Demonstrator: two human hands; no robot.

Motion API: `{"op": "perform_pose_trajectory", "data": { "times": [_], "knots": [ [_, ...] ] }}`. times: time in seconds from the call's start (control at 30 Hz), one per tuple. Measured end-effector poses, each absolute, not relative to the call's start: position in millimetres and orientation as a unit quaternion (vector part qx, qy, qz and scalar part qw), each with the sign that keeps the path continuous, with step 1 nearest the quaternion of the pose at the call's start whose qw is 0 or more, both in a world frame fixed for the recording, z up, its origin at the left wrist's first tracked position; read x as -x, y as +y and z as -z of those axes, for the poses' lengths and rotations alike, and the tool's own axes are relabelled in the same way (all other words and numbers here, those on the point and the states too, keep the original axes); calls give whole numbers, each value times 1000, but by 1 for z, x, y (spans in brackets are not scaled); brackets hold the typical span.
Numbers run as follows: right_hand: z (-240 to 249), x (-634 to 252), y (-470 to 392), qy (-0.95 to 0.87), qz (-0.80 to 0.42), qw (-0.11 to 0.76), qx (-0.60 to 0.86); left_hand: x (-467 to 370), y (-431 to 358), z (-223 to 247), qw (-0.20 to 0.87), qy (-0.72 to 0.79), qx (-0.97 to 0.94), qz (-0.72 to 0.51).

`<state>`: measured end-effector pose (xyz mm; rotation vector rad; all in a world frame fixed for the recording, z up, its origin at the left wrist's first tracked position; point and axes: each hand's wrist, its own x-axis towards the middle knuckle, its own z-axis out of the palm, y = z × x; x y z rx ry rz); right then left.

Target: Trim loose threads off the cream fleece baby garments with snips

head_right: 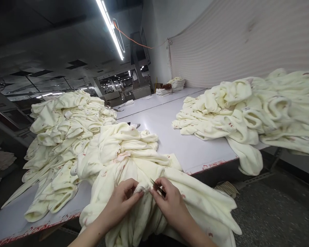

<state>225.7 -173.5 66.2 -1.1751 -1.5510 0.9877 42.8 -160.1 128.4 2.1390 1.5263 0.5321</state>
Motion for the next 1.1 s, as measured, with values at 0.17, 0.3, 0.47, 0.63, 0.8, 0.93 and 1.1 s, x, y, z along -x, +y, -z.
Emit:
{"op": "perform_pose_trajectory", "data": {
  "times": [0.17, 0.3, 0.47, 0.63, 0.8, 0.93, 1.1],
  "knots": [
    [-70, -229, -182, -672, -354, 454, 466, -41, -165, -124, 226, 554, -773, -211],
    [-76, -225, -180, -658, -370, 470, 458, -41, -167, -126, 223, 549, -778, -208],
    [-85, -228, -174, -677, -364, 441, 462, -41, -167, -129, 218, 531, -796, -191],
    [-87, -234, -171, -680, -348, 443, 470, -43, -165, -132, 229, 528, -796, -187],
    [-74, -221, -178, -555, -534, 474, 427, -38, -163, -132, 306, 543, -756, -201],
    [-67, -204, -182, -507, -607, 485, 373, -30, -161, -142, 420, 512, -719, -212],
    [-64, -204, -179, -551, -424, 550, 463, -31, -172, -152, 460, 501, -719, -140]
  ]
}}
